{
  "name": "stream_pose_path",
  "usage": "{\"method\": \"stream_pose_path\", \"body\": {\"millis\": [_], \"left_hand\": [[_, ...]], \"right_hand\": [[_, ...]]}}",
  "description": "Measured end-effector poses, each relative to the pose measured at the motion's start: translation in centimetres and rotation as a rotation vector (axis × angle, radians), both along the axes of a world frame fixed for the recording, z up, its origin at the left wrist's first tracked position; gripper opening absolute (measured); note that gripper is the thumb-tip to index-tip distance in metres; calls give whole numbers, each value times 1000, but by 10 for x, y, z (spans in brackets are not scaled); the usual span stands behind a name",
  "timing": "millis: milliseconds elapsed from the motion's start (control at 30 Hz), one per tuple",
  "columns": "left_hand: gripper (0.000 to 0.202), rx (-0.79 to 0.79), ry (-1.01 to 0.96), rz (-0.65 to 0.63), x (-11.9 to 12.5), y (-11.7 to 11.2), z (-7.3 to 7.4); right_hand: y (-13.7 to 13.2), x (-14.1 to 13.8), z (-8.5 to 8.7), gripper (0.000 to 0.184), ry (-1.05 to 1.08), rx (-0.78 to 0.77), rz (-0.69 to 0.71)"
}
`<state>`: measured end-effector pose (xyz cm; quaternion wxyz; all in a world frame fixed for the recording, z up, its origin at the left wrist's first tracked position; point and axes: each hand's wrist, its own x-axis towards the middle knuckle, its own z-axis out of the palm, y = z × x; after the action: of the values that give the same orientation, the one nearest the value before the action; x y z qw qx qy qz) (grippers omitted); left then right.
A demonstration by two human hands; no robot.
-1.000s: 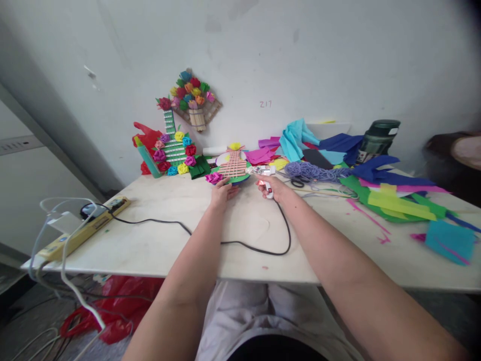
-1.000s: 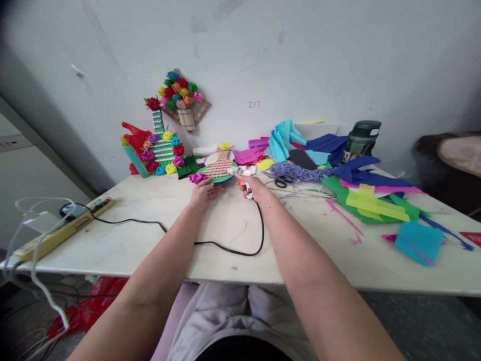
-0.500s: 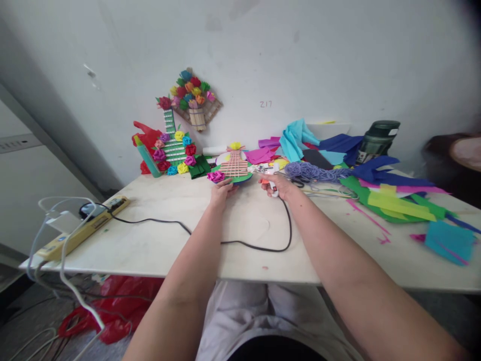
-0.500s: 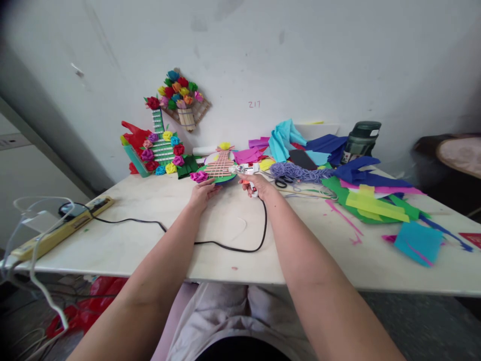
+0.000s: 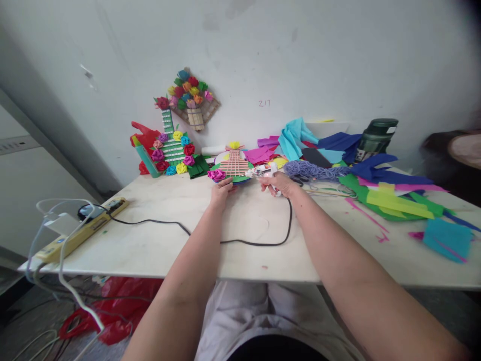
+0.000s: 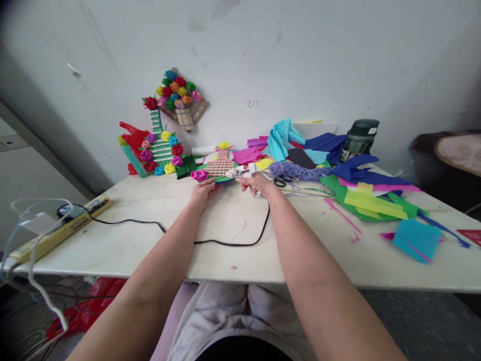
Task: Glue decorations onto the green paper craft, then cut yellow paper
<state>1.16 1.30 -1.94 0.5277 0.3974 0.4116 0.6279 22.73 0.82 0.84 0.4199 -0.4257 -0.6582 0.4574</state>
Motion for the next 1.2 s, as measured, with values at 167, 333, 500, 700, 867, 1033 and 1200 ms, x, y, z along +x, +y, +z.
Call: {"method": "stream_pose_path", "body": {"millis": [167, 333, 500, 700, 867, 1033, 1200], "left_hand": [[24, 16, 21, -8, 1, 4, -2], [26, -10, 43, 22, 10, 3, 6], [27, -14, 73, 41, 23, 1, 13], [27, -99, 96, 81, 31, 8, 7], [26, -177, 99, 101, 40, 17, 5], [26, -150, 116, 122, 59, 25, -2], [26, -73, 134, 183, 65, 28, -10]], "right_hand": [[-2, -5, 4, 24, -56, 112, -2], [-4, -6, 8, 22, -164, 146, -81], [-1, -5, 7, 23, -137, 195, -124], [5, 4, -4, 31, 23, 231, -168], [-3, 15, -14, 29, 87, 156, -290], [-10, 17, -16, 26, 98, 139, -341], [-13, 14, -11, 17, 2, 93, -342]]}}
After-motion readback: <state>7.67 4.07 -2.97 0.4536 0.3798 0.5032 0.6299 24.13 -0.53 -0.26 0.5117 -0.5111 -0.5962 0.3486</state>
